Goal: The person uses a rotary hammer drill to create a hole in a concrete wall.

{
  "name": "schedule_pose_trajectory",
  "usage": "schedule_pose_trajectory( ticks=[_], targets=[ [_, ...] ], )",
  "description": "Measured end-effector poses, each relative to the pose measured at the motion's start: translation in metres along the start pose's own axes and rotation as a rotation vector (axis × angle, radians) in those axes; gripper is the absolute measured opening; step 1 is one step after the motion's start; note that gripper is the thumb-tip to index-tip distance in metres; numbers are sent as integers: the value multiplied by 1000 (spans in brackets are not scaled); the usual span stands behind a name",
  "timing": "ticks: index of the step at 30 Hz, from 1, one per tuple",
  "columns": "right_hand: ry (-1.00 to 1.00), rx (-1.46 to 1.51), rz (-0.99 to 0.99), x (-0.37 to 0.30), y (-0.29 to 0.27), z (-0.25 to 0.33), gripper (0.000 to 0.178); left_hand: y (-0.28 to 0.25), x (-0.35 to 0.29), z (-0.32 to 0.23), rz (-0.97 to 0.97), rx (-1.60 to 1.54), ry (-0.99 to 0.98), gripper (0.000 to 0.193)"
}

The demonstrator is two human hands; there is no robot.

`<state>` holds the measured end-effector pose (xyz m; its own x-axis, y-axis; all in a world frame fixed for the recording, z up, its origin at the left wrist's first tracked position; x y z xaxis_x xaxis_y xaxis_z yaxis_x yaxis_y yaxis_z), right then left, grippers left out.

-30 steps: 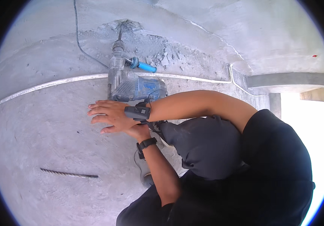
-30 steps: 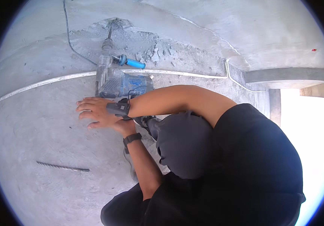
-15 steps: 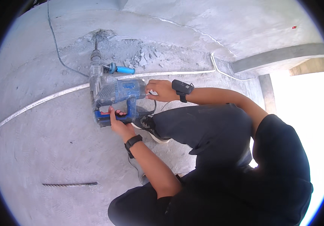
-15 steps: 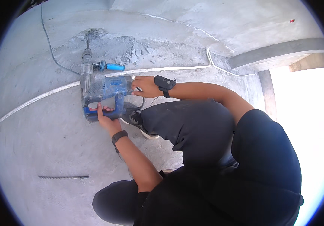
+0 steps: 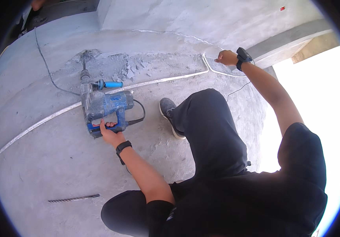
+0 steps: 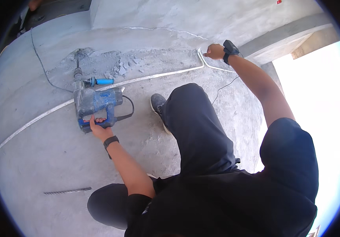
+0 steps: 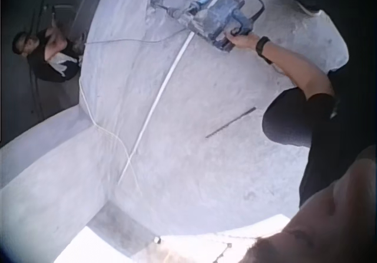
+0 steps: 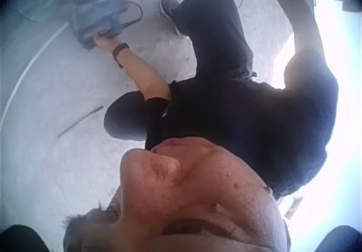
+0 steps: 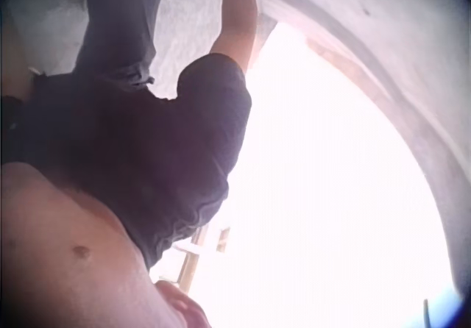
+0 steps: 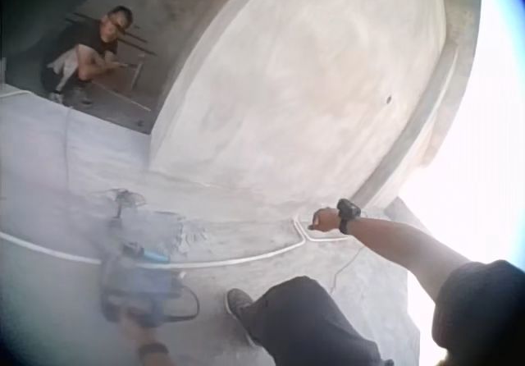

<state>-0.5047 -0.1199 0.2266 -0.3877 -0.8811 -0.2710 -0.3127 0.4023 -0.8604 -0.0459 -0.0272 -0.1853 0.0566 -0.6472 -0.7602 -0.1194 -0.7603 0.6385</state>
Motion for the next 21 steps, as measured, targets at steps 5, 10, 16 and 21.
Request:
schedule_pose_trajectory(
  ticks=[5,10,16,21],
  targets=[
    [-602,-13,34,78,68,229,44,6,0,1,-7,-9,14,19],
    [-902,98,46,129,131,395,64,13,2,8,-23,41,43,10],
    [-1015,167,51,161,183,460,67,2,0,7,39,64,176,28],
    [-1159,350,212,159,209,503,52,-9,9,7,47,30,245,31]
  ],
)
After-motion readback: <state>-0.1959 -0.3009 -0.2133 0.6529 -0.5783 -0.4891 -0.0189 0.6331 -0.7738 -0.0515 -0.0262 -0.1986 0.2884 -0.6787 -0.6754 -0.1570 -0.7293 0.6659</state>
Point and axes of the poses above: each hand's wrist, its own x-axis towards the middle knuckle, its own y-axis out of the palm, z = x × y, the point moved 5 cm from there along x, towards the middle knuckle, and after that the axes turned 5 degrees about x, right-handed, at the moved point
